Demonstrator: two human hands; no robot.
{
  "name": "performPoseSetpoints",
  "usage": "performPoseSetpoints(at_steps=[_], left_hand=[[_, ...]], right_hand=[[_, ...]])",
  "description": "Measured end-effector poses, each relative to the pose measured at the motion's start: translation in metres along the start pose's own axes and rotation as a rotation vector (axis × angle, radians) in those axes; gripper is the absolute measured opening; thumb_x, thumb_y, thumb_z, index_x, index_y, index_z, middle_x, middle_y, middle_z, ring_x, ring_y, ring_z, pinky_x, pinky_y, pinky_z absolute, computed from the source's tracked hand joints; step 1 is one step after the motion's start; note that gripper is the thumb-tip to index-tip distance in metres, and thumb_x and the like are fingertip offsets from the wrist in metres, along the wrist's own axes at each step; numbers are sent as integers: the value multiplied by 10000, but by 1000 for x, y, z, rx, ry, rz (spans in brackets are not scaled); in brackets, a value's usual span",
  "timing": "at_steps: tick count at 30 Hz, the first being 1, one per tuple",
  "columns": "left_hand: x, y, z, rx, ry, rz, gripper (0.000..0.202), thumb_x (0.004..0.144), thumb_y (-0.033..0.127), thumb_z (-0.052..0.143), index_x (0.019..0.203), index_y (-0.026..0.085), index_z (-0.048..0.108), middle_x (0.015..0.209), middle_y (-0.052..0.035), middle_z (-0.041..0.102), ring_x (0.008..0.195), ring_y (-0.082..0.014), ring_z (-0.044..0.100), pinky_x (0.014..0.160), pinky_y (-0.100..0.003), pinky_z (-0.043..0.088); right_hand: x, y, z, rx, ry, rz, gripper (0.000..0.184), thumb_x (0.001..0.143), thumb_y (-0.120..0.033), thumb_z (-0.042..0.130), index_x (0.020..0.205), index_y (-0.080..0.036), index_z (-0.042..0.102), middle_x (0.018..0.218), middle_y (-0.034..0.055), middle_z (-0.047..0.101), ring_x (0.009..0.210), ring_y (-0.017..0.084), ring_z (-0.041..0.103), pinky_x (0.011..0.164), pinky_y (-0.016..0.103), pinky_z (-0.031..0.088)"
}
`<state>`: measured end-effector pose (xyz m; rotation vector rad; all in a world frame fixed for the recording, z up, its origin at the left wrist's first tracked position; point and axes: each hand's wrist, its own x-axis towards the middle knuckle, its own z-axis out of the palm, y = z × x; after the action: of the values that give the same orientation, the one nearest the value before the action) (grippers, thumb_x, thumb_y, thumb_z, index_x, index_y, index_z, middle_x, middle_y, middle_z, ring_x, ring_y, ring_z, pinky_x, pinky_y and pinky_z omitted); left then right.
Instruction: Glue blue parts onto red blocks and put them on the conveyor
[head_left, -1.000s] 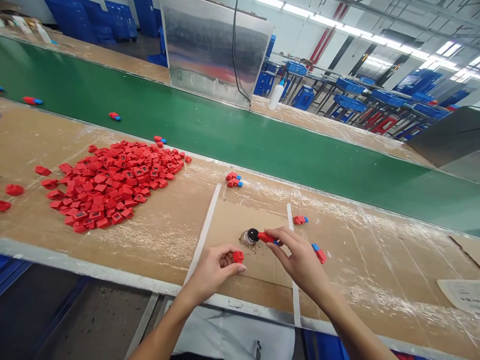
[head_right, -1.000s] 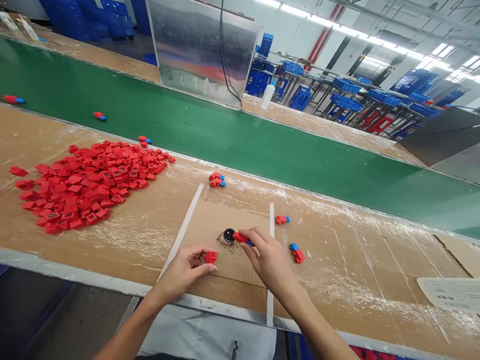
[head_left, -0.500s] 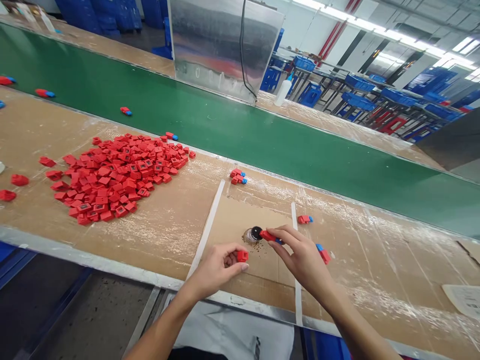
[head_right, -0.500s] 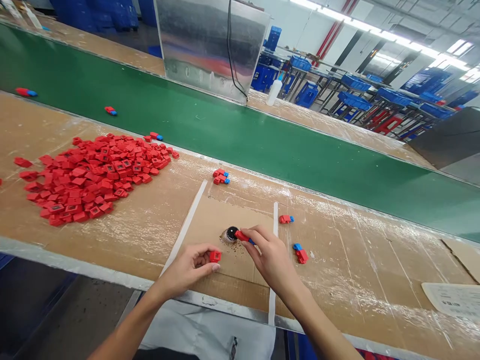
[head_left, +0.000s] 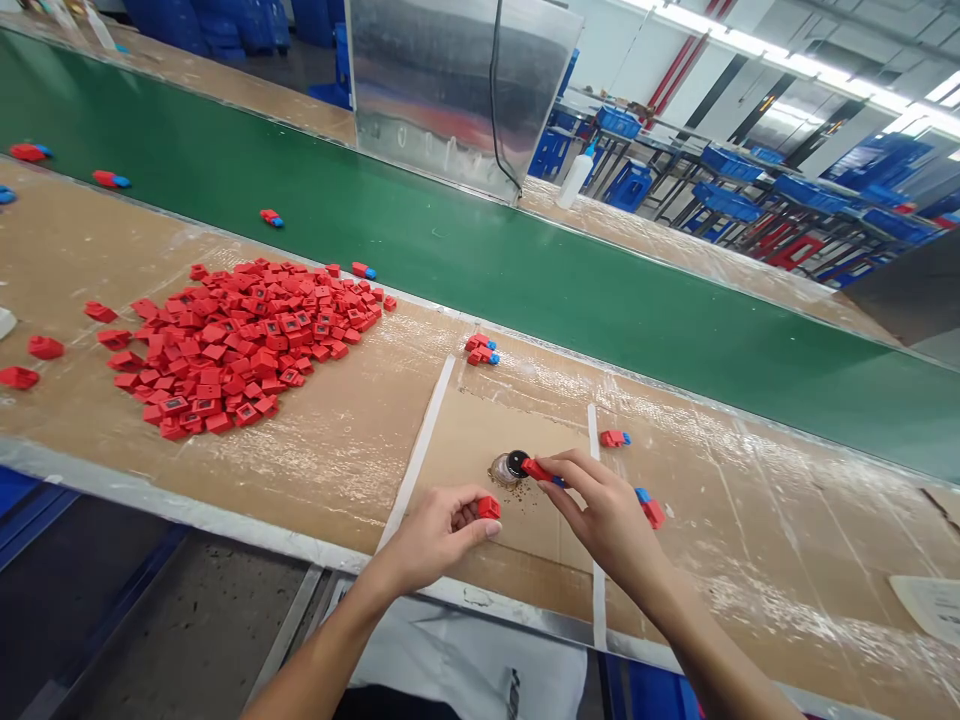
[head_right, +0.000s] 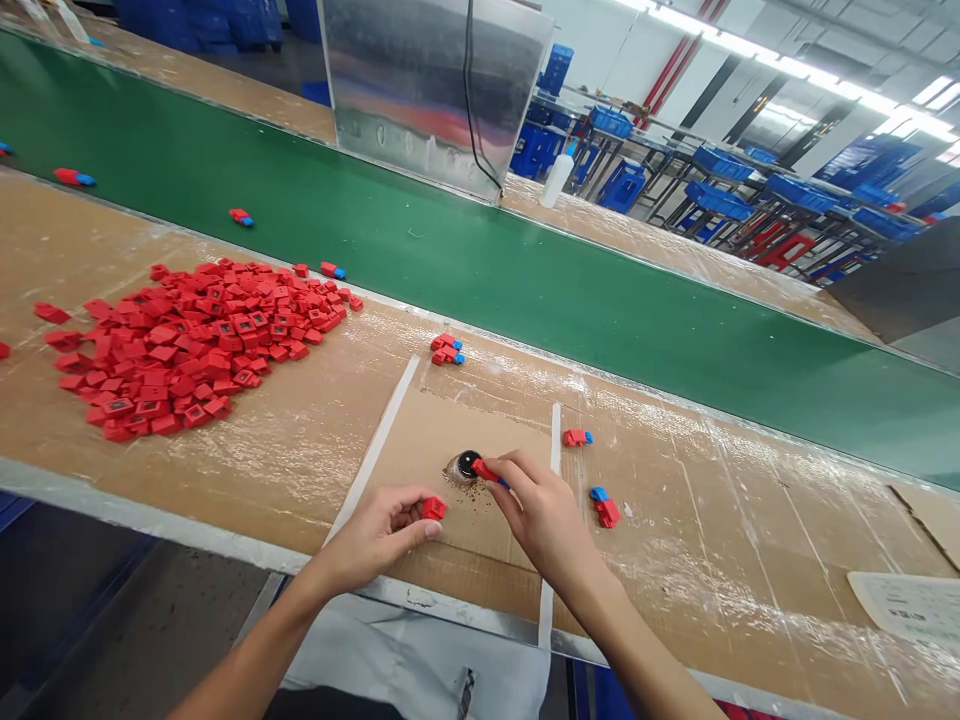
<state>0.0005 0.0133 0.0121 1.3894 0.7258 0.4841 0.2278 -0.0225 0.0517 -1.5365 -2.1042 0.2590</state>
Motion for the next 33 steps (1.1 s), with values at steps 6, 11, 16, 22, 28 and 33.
performPoseSetpoints(at_steps=[6, 11, 16, 22, 28, 33], left_hand=[[1, -4, -1, -80, -10, -14, 163, 875, 311, 605, 915, 153, 608, 770, 24, 505, 713, -118, 437, 656, -235, 339], [2, -5, -3, -189, -35, -56, 239, 836, 284, 655, 1037, 158, 626, 788, 32, 494, 681, -102, 408, 641, -227, 330], [-1, -3, -5, -179, -63, -53, 210, 875, 285, 595, 1054, 177, 618, 783, 42, 458, 643, -95, 354, 609, -221, 306], [-3, -1, -6, -30, -120, 14, 171, 919, 288, 509, 980, 167, 613, 772, 32, 456, 691, -117, 380, 630, -224, 323], [-4, 2, -6, 44, -133, 30, 229, 917, 283, 486, 1060, 168, 622, 876, -6, 556, 790, -151, 457, 719, -249, 380], [-5, 1, -6, 65, -122, 27, 216, 904, 275, 505, 1041, 172, 636, 843, 0, 556, 759, -143, 452, 698, -244, 387]], right_hand=[[1, -1, 0, -1, 4, 2, 144, 991, -222, 512, 1097, -212, 608, 1007, 60, 649, 872, 196, 639, 723, 298, 496], [6, -2, -5, 48, 38, 36, 160, 984, -249, 528, 1115, -218, 615, 1030, 68, 652, 892, 200, 635, 753, 312, 502], [0, -20, -10, 198, 49, 96, 157, 964, -234, 572, 1110, -238, 628, 1012, 45, 662, 847, 174, 628, 733, 287, 500], [-14, -39, 3, 333, 40, 84, 180, 953, -202, 580, 1128, -223, 615, 1018, 53, 666, 893, 177, 630, 778, 284, 507], [-20, -40, 14, 347, 29, 105, 199, 954, -217, 581, 1150, -213, 615, 1009, 61, 663, 867, 177, 626, 765, 284, 509], [-21, -42, 15, 344, -6, 113, 185, 953, -224, 577, 1131, -210, 623, 1008, 67, 666, 897, 192, 636, 782, 289, 514]])
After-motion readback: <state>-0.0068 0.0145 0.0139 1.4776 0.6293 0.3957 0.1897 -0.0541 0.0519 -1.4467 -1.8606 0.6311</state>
